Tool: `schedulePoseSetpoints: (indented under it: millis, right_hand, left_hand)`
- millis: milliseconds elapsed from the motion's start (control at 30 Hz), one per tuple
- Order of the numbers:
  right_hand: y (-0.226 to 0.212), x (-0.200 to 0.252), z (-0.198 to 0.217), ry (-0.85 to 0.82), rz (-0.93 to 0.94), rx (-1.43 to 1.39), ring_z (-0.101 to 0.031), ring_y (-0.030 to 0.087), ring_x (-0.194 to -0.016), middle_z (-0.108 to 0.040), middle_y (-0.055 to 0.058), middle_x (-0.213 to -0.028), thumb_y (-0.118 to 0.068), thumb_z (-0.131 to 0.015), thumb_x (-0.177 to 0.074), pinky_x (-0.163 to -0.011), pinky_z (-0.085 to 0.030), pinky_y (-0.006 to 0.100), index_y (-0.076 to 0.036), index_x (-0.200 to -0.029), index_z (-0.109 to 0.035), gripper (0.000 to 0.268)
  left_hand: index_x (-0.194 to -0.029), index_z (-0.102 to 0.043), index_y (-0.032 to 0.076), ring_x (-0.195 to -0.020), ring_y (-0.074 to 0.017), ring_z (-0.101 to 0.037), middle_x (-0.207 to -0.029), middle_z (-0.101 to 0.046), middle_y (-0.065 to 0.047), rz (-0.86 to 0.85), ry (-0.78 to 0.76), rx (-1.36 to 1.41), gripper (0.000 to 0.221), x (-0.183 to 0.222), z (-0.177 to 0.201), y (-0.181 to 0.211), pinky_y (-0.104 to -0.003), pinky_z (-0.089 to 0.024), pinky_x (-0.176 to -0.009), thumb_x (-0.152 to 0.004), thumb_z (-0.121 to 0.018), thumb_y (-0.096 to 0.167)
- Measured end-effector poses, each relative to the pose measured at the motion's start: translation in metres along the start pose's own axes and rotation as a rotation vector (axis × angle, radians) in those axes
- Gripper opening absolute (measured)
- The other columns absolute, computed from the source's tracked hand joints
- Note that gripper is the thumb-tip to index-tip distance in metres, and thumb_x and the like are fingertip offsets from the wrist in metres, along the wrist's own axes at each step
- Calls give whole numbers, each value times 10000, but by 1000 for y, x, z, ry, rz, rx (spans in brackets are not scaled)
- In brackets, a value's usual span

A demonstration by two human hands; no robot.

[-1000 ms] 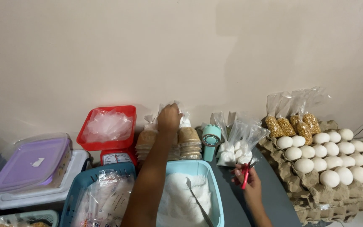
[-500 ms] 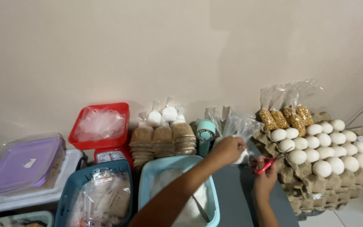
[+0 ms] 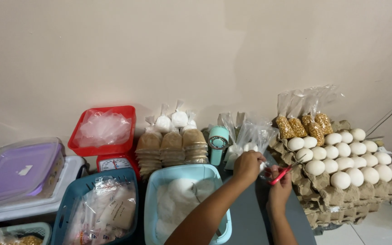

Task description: Trimming the tops of small plastic bags filled with white powder using scissors and organizing them.

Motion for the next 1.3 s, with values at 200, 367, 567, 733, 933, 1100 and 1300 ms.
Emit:
schedulePoseSetpoints:
  millis: [200,367,567,733,933,1100,1300]
  right_hand:
    - [-22,-1,-9,-142,73,-19,-641,110,-883,-723,54,-1050,-234,-635,-1024,-721,-444,207,-67,-1283,-661,310]
    - [-4,-19,-12,-305,-67,48,-597,202,-884,-649,103,-979,-287,-642,-984,-800,-469,321,-48,-1155,-621,295]
    - [-57,3,-53,-445,-311,149,-703,290,-920,-746,208,-1028,-111,-730,-908,-813,-596,395,62,-1096,-716,256]
    - [-67,-11,-63,-499,-162,147,-711,239,-981,-781,168,-1025,-103,-787,-858,-800,-580,352,-4,-984,-770,162]
    - [-86,-16,-67,-495,-132,72,-541,109,-629,-713,126,-857,-115,-779,-878,-451,-342,205,-8,-948,-728,137]
    - [-88,-34,-61,-479,-147,20,-635,147,-727,-689,138,-828,-22,-741,-910,-556,-464,199,27,-1007,-715,112]
    - [-93,-30,-66,-460,-119,32,-644,150,-738,-694,146,-830,-29,-745,-912,-574,-475,205,38,-1028,-723,135]
  left_hand:
    - [-992,-789,167,-966,-310,-693,-1074,-738,-86,-96,7,149,140,34,37,25,-426,-529,-831,-932,-675,110]
    - [-1014,-778,132,-966,-312,-709,-1084,-745,-120,-226,-32,247,114,73,44,37,-390,-525,-847,-946,-694,97]
    - [-1029,-785,159,-933,-212,-729,-1084,-758,-50,-203,-114,346,148,103,37,40,-305,-519,-826,-952,-696,68]
    - [-1035,-786,249,-906,-152,-725,-1001,-781,8,-105,-154,341,157,116,54,44,-271,-473,-750,-981,-679,148]
    - [-1065,-781,319,-821,-163,-611,-1053,-717,31,-105,-186,288,138,114,46,31,-291,-413,-734,-999,-679,255]
    - [-1023,-781,338,-839,-241,-698,-1122,-737,11,-137,-274,32,122,119,27,29,-393,-496,-748,-1000,-683,269]
    - [-1014,-786,313,-841,-199,-715,-1118,-766,41,-46,-330,34,149,124,39,34,-361,-512,-711,-1010,-653,246]
Point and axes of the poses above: each hand's wrist, its own x-axis away from the middle knuckle, its own z-axis out of the back of the hand, y = z × x, the point moved 9 cm from there along -x, towards the middle knuckle
